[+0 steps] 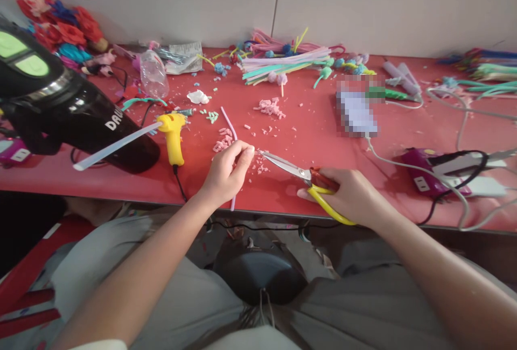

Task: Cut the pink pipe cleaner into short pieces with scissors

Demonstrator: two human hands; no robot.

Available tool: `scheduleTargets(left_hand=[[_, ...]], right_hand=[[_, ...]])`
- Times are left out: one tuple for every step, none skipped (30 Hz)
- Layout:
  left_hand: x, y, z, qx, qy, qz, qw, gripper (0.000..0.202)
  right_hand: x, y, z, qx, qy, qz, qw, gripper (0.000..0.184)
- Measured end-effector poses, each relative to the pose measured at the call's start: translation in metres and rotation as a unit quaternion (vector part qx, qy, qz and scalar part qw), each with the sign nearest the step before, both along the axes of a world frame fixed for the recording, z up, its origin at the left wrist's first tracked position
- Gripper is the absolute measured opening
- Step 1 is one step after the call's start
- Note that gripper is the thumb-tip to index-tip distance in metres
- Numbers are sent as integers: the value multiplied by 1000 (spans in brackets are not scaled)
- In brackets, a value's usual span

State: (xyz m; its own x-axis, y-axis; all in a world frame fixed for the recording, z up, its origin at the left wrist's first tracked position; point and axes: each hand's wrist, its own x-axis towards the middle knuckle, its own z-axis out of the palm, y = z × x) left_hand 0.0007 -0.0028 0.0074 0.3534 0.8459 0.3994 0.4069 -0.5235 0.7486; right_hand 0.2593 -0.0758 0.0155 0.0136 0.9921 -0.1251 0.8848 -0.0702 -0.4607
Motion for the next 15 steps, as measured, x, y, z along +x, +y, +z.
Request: scheduleTargets(left_hand=[[0,0,0,0,0,0,1000,27],[1,0,0,1,0,0,1000,27],[1,0,0,1,1,1,1000,26],[1,0,0,2,1,2,1000,26],[1,0,0,1,2,2,1000,26],[0,0,-1,1,3,2,1000,26],[0,0,-1,0,3,2,1000,27],[0,0,-1,-1,3,1,1000,27],[-1,0,-1,-2,2,1,1000,27],[-1,0,-1,-2,1,1,1000,27],[-1,0,-1,-3,1,2,1000,28],[-1,0,-1,-4,1,2,1000,28],[-1,0,-1,-5,2,2,1000,29],[-1,0,-1,-6,2,2,1000,29],[-1,0,-1,-7,2,2,1000,29]], right_hand=[[0,0,0,2,-1,1,1000,60],[-1,0,0,4,-2,1,1000,61],[-1,1,0,6,-4,1,1000,61],[-1,1,-1,8,-5,1,1000,62],[-1,2,-1,12,-6,0,1000,63],[-1,2,-1,15,-6,0,1000,63],[-1,3,-1,17,-5,1,1000,64],[-1,3,-1,17,-3,0,1000,64],[-1,4,-2,16,-2,-1,1000,65],[-1,4,-1,13,-1,-3,1000,65],[-1,4,-1,9,0,-5,1000,65],[-1,4,-1,5,2,-7,1000,65],[-1,3,-1,2,3,-8,1000,64],[-1,3,-1,-1,5,-8,1000,63],[-1,2,-1,-4,5,-8,1000,62]])
